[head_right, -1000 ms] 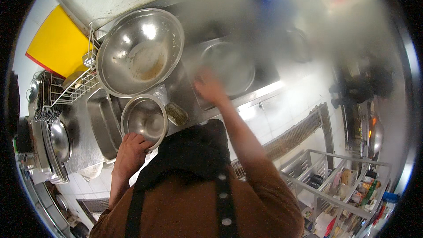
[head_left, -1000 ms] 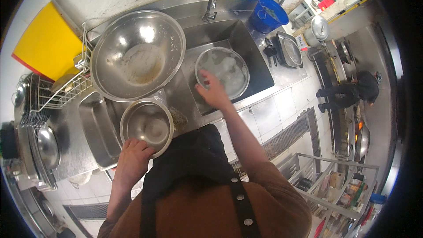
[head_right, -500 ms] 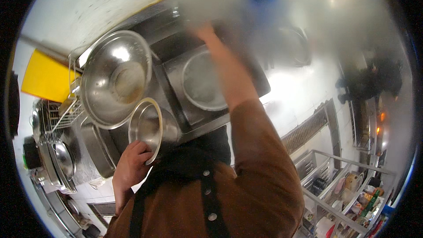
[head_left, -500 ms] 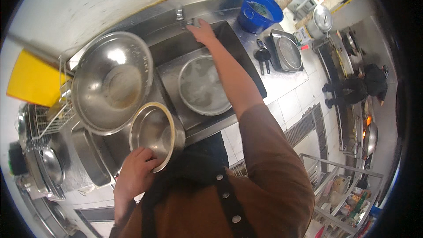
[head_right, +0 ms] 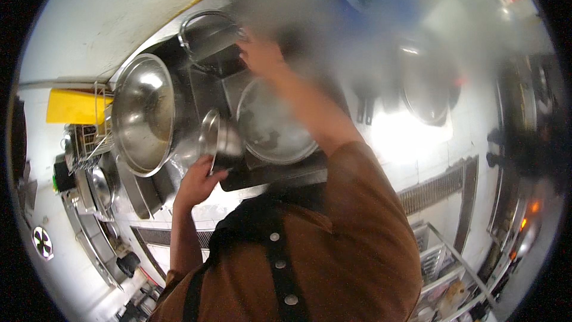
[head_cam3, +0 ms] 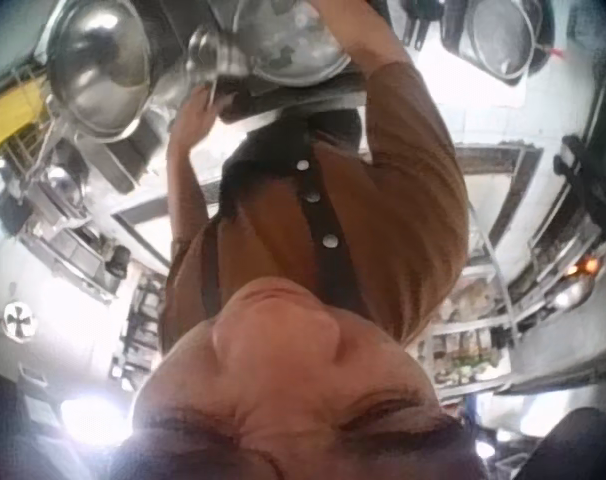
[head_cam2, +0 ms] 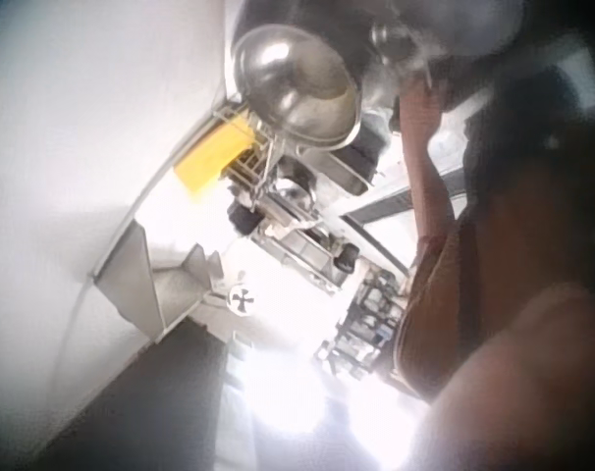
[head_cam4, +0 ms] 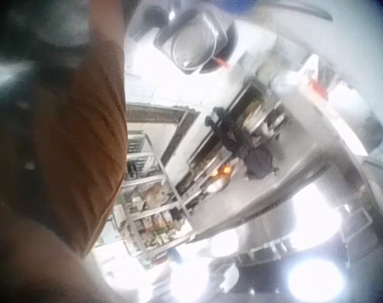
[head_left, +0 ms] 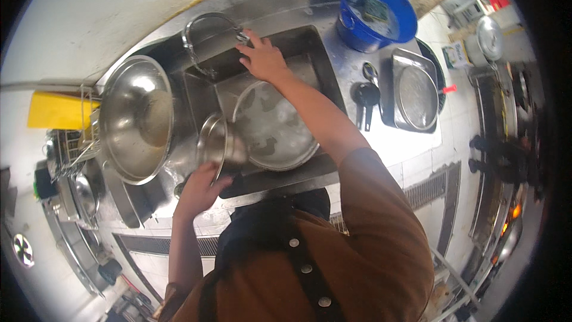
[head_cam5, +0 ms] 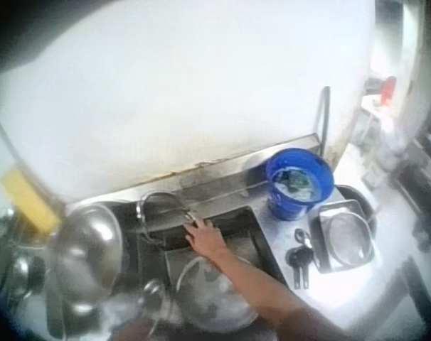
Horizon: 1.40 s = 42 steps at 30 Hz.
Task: The person washes a small bowl, then pours green mung beans from a plastic bag into a metal bowl and rinses them in a strainer under running water. The person places the rinsed beans into a larger bowl and sets the strainer aside.
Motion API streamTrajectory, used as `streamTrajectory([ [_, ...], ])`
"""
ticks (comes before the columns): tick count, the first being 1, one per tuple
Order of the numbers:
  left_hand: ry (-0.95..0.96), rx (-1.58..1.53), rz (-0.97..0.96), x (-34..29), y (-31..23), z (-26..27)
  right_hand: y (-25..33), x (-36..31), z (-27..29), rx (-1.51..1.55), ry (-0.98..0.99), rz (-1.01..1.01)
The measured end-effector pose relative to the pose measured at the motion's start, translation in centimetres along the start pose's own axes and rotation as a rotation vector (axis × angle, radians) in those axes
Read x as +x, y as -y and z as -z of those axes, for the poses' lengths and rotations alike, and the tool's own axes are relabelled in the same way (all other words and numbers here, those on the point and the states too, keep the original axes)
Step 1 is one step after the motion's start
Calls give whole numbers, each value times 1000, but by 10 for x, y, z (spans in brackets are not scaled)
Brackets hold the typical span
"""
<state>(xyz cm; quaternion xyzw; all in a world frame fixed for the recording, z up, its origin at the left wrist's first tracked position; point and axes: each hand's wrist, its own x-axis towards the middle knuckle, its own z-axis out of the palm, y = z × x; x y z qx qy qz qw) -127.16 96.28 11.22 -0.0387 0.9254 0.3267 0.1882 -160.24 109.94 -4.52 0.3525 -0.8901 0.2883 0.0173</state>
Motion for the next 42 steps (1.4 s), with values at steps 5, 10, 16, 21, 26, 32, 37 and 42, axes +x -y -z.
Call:
streamTrajectory([
  [5,-70,167,127,98,29,-5,20,-5,22,617,242,-349],
  [10,-354,456,-79,170,41,-16,55,-56,11,1453,515,-782],
  [16,-97,-376,32,218,98,-21,26,-69,-54,1035,278,-318],
  [21,-573,-613,419,290,130,-57,103,-69,-36,1608,372,-584],
  [26,15,-150,95,270,66,-24,55,-78,-29,1432,278,-844],
  [32,-210,-87,63,266,76,-65,56,-83,-32,1444,255,-813],
  [37,20,563,-226,233,100,-41,33,-98,-18,1233,182,-876],
  [42,-237,-116,-159,255,101,-105,28,-62,-58,1123,256,-796],
])
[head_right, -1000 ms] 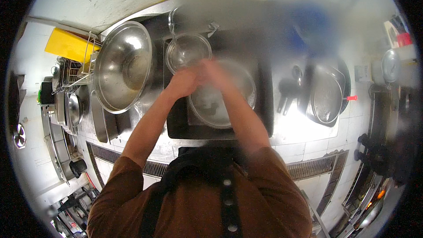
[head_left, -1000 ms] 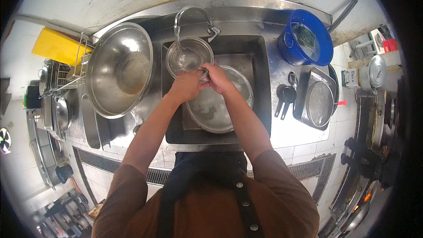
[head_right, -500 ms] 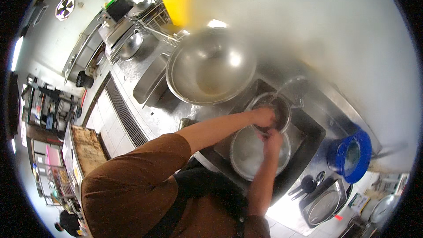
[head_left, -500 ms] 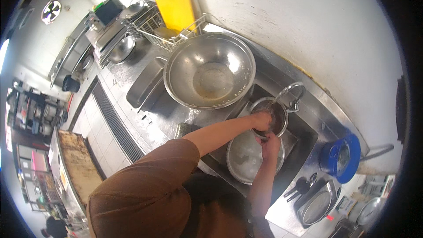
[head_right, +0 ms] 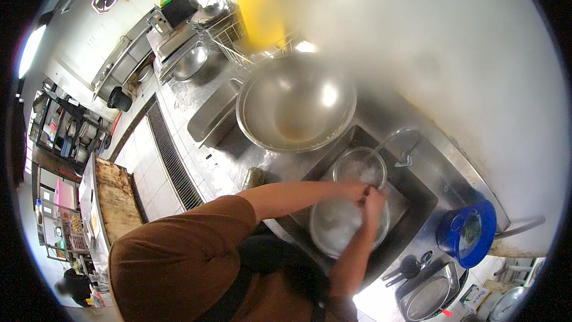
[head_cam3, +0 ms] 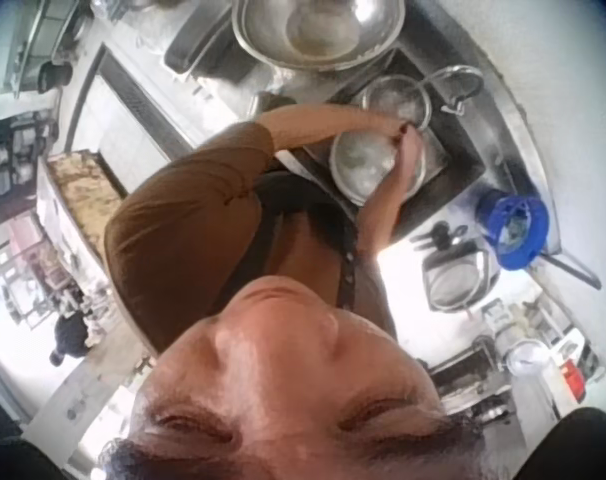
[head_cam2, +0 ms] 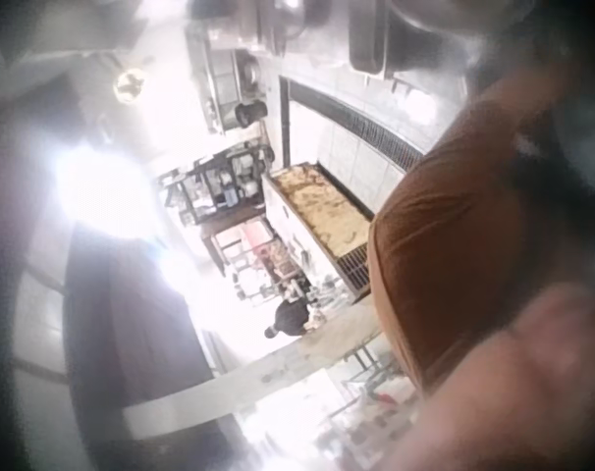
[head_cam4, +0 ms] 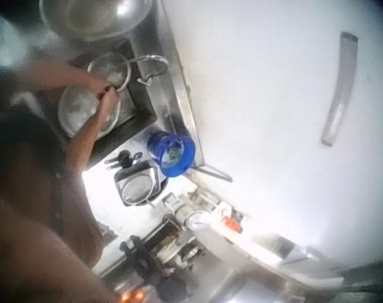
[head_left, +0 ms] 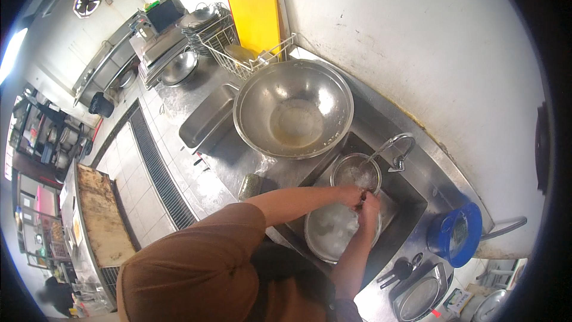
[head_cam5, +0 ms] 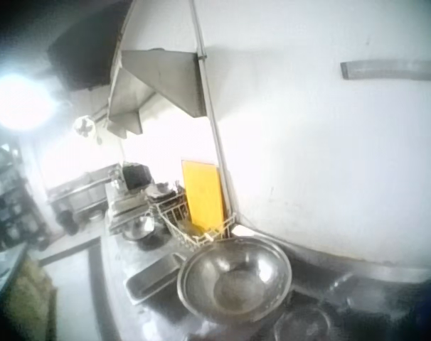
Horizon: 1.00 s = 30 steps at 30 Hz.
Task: The person washes a small bowl, then pours green mung beans from a plastic bag into a metal bowl and rinses them in a strainer under running water. The person places the rinsed beans into a larger bowl and sets the strainer aside.
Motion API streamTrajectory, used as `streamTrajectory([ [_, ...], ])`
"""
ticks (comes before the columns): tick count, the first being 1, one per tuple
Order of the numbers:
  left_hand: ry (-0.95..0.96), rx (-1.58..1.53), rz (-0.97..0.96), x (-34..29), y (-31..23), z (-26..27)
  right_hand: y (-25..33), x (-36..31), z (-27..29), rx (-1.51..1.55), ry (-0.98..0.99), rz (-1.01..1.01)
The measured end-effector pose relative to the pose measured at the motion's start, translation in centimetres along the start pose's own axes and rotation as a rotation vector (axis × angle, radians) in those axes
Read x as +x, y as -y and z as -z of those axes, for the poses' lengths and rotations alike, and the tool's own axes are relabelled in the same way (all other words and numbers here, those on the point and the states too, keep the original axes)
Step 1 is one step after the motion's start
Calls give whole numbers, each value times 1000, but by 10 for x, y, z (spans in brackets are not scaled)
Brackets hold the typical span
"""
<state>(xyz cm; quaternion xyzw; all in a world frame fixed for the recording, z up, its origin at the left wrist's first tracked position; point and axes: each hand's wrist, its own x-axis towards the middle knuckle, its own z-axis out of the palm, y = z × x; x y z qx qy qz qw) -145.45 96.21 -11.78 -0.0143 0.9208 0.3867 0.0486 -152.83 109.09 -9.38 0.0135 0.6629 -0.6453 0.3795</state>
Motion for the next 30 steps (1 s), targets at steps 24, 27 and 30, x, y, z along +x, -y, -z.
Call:
streamTrajectory([
  [24,-214,624,158,42,-102,110,-7,90,-4,120,-172,492],
  [27,-466,1013,-202,6,-96,94,16,74,-26,276,-114,513],
  [30,-504,842,-318,-31,-82,96,25,56,-28,44,-216,582],
])
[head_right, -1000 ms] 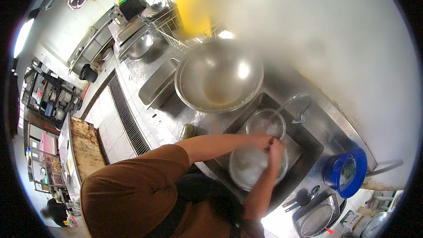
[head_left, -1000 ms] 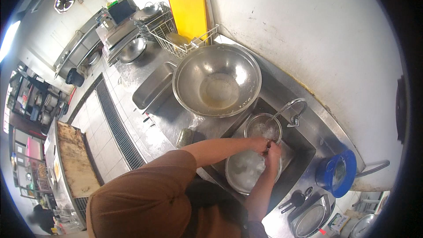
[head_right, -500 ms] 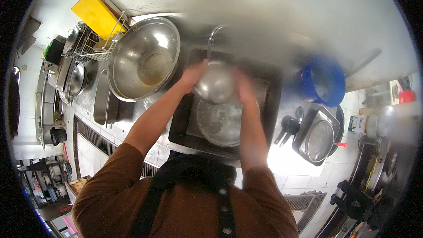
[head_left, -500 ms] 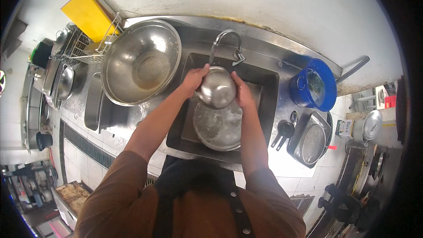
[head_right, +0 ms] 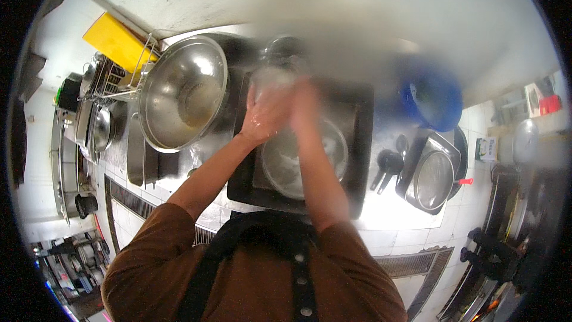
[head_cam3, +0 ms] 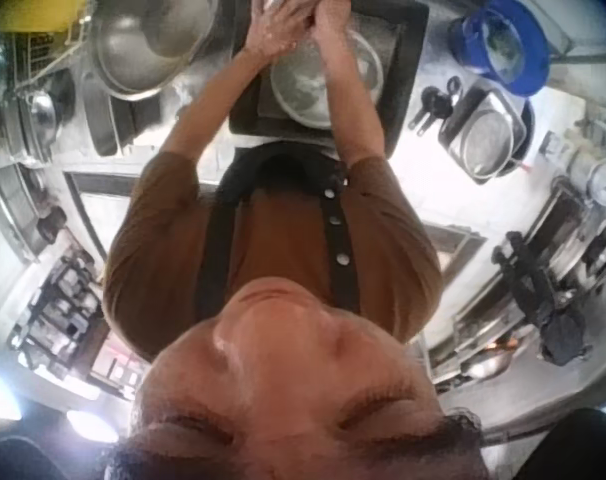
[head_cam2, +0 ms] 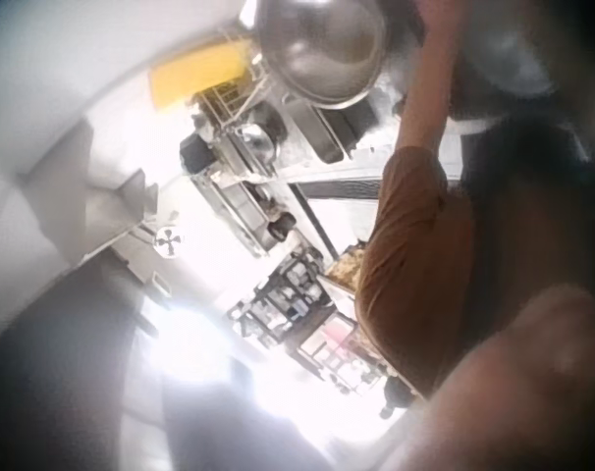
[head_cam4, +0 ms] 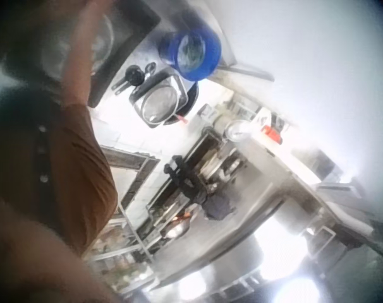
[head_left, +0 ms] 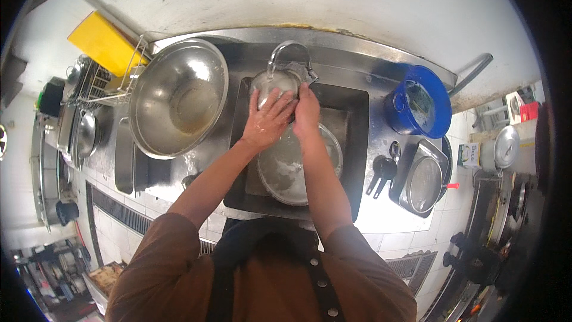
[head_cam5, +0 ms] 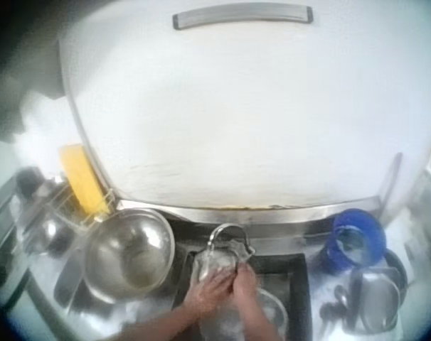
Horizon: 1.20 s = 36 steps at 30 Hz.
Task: The person washes a small bowl, then pours green mung beans from a plastic bag into a metal bowl and rinses them in a strainer under running water. The person places the rinsed beans into a larger bowl and sets the strainer aside.
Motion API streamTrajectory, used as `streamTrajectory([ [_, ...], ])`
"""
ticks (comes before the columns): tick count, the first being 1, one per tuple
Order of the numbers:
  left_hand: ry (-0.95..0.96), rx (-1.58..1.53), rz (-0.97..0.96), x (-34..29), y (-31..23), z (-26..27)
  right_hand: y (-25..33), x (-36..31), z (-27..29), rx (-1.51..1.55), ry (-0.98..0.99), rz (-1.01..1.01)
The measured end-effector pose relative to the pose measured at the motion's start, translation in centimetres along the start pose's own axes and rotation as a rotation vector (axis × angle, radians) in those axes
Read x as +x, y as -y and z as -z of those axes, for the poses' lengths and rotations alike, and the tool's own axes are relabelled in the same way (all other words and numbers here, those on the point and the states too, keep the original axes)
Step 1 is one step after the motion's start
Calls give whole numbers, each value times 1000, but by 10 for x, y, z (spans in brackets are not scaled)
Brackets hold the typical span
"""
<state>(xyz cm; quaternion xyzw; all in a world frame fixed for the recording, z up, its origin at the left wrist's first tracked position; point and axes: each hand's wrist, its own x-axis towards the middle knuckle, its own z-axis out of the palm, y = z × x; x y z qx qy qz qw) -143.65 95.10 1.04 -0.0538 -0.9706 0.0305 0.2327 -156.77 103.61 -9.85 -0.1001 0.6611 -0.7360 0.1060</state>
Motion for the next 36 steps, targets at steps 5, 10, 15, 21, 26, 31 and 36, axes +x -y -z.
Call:
streamTrajectory([
  [5,348,-677,864,43,45,-2,48,-39,-14,-35,91,-229],
  [10,202,-133,386,44,11,-1,102,-42,-31,464,95,-490],
  [15,117,-162,192,-42,-25,10,87,-11,-7,416,10,-450],
  [21,-61,-1642,1409,-37,0,9,75,-63,-4,-824,664,407],
  [26,171,-1304,1437,-41,56,-18,111,-69,11,-757,359,478],
  [31,329,-1129,1196,-49,66,-41,69,-59,35,-357,-49,-194],
  [36,164,-271,627,-3,28,-20,27,-79,50,165,238,-698],
])
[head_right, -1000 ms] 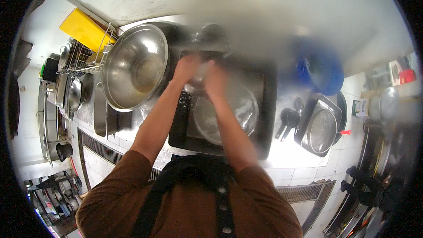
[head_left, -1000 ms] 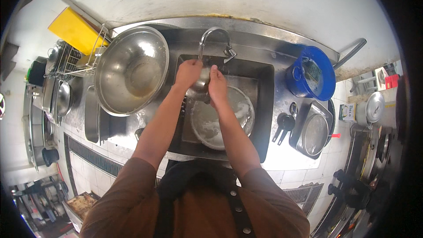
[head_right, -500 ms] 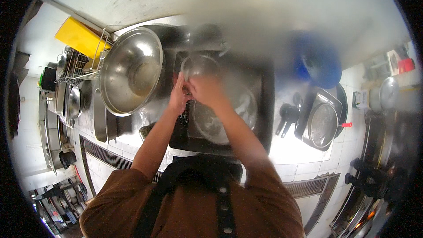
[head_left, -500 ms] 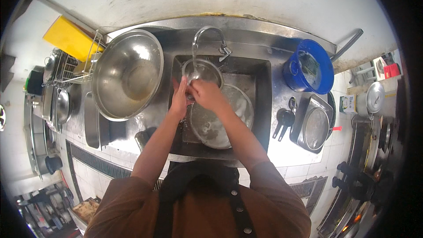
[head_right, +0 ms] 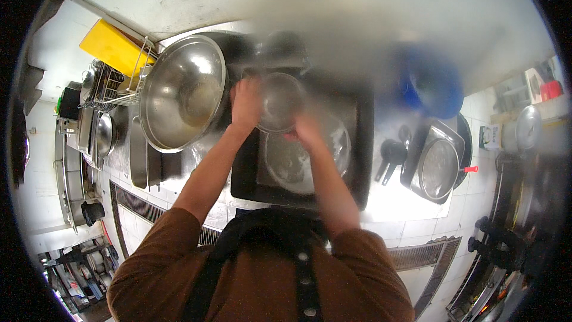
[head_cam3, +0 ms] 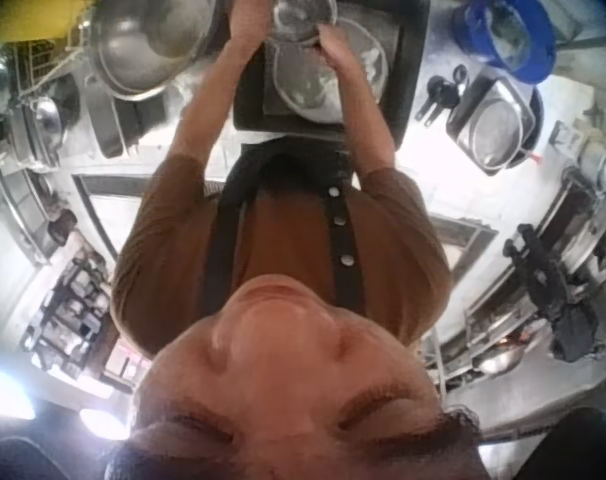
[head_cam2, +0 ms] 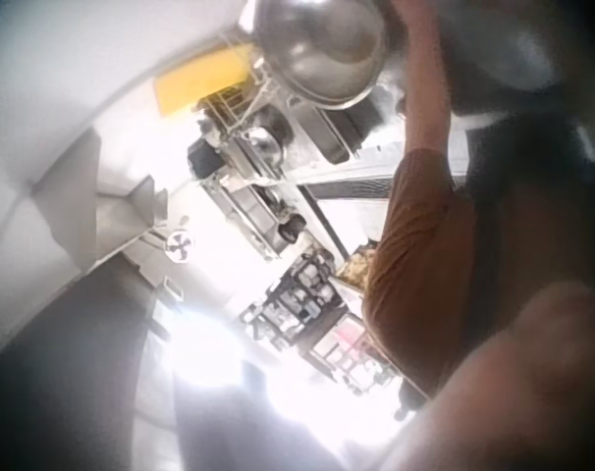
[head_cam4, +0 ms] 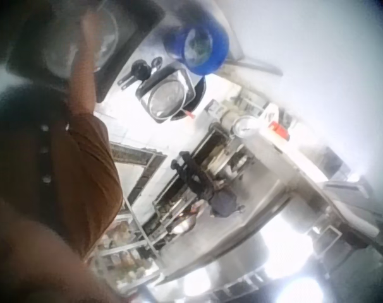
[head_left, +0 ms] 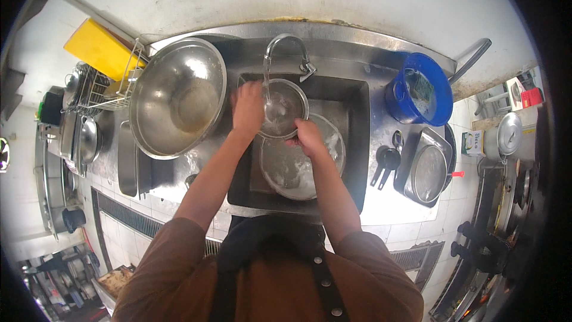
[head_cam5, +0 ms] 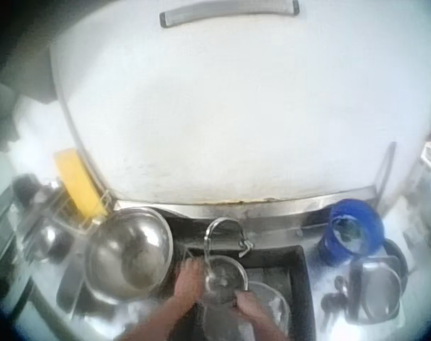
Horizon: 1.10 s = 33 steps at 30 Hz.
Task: The person washes a small bowl, then pours green mung beans from a plastic bag into a metal bowl and rinses them in a strainer under running water. The person places the rinsed beans into a larger bowl and sets the strainer aside.
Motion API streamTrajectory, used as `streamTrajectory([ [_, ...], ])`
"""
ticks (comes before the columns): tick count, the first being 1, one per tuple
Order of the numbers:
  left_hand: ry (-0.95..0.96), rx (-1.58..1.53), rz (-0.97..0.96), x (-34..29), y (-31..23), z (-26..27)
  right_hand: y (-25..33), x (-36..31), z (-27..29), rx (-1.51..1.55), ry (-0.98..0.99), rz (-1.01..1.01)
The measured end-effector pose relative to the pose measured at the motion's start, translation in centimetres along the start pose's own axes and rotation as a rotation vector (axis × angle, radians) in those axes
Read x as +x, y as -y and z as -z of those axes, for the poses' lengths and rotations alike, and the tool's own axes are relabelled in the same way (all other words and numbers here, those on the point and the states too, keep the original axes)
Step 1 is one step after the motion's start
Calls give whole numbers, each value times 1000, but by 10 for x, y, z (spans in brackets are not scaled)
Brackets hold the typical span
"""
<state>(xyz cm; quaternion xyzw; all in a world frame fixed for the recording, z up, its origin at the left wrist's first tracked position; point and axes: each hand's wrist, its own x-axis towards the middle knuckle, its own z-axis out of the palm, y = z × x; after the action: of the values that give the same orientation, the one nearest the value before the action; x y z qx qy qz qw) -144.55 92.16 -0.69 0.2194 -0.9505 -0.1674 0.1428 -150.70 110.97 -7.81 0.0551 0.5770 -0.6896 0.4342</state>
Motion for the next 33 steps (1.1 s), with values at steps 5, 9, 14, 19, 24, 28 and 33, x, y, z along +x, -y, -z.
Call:
streamTrajectory([
  [5,88,213,-398,14,-5,7,1,-4,-16,158,-42,19],
  [9,460,87,-491,22,22,-23,3,-9,-32,232,-9,35],
  [14,404,-282,142,35,12,-68,15,-24,-65,207,40,51],
  [19,800,-471,87,27,47,-114,12,-11,-64,208,81,27],
  [24,606,35,-295,20,34,-104,6,-29,-64,279,85,16],
  [28,575,-180,-374,-12,62,-105,10,-32,-68,159,-19,73],
  [33,375,253,-641,-24,49,-13,23,-22,-7,-228,-102,52],
])
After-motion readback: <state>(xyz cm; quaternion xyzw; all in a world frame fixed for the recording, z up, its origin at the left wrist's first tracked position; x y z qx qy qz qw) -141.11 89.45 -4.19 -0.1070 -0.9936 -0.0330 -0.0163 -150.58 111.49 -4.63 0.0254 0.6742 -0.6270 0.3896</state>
